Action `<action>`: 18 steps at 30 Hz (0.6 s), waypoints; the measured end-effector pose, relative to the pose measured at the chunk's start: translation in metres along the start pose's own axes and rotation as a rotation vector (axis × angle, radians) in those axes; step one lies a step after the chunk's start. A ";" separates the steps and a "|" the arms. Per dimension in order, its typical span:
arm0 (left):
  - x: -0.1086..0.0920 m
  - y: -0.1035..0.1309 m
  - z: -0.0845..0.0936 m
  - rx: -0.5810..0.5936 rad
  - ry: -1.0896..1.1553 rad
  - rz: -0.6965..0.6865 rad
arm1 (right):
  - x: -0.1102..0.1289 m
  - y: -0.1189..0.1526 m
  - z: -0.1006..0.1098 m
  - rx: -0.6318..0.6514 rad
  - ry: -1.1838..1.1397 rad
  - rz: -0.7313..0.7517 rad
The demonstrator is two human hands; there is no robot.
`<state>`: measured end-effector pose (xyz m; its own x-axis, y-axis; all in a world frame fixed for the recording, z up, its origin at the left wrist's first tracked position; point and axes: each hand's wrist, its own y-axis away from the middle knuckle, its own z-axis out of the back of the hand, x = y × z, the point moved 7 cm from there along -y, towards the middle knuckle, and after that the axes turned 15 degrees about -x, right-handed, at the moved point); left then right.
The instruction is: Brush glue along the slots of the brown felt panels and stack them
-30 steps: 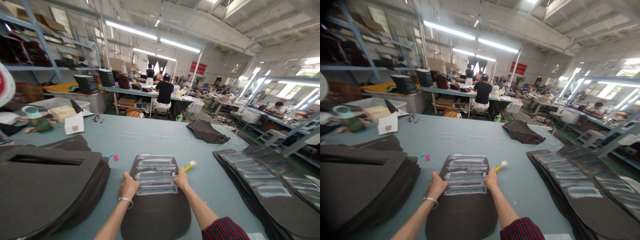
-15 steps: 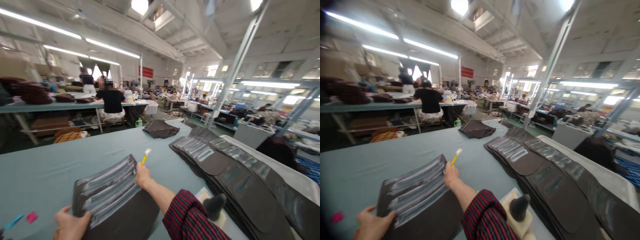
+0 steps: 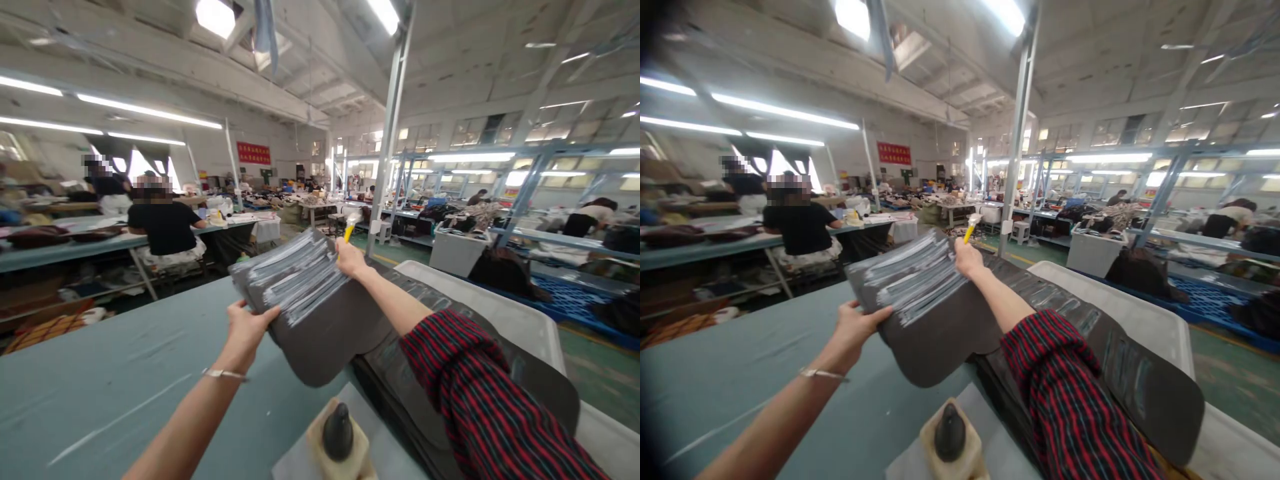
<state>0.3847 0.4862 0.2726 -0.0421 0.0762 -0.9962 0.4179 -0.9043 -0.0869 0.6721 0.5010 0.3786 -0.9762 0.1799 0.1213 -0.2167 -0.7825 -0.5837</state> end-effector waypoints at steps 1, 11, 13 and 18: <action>-0.004 0.022 -0.034 0.072 -0.056 -0.001 | -0.040 0.001 0.004 0.010 0.027 -0.034; 0.110 0.227 -0.232 0.263 -0.560 0.209 | -0.306 0.128 -0.063 0.244 0.167 -0.262; 0.134 0.246 -0.246 0.269 -0.591 0.233 | -0.331 0.146 -0.081 0.267 0.169 -0.275; 0.167 0.253 -0.262 0.261 -0.629 0.239 | -0.370 0.149 -0.109 0.263 0.141 -0.280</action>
<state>0.7212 0.3802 0.0827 -0.5243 -0.3216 -0.7885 0.2536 -0.9429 0.2160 1.0024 0.3828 0.1588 -0.8722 0.4732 0.1243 -0.4868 -0.8142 -0.3163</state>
